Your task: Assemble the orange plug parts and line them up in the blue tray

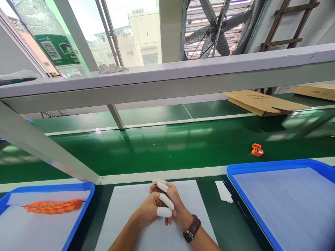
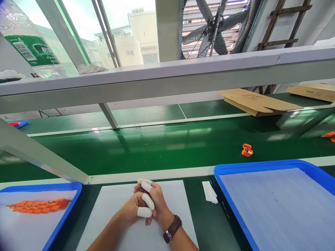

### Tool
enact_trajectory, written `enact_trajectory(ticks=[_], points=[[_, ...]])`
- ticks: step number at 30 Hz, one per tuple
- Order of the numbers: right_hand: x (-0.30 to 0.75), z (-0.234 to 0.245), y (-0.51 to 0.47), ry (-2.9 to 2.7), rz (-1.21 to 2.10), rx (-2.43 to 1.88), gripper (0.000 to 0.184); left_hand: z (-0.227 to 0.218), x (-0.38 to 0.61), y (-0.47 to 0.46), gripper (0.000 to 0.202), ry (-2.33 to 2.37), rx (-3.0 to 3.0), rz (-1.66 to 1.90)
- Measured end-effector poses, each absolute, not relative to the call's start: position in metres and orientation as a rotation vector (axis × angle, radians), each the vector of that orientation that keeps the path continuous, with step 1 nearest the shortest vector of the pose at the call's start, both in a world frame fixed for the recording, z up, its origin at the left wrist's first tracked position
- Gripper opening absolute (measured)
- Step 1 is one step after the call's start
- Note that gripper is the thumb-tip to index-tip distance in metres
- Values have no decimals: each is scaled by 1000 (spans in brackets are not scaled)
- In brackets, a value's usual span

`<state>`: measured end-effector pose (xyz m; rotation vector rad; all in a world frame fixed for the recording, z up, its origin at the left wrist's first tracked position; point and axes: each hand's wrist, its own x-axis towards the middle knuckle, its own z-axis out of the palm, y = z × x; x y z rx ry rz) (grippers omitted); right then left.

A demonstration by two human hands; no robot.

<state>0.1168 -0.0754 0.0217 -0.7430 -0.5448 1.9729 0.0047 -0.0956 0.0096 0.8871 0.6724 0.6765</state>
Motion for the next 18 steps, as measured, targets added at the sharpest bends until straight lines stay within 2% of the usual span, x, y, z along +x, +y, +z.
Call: enact_trajectory(ticks=[11, 15, 18], points=[[114, 17, -76, -706, 1945, -801, 25, 15, 3, -97, 9, 638, 909, 712], [115, 20, -75, -849, 1853, -828, 23, 15, 0, -95, 11, 623, 941, 698], [117, 24, -77, -942, 1765, -900, 28, 16, -2, -93, 10, 643, 999, 675]])
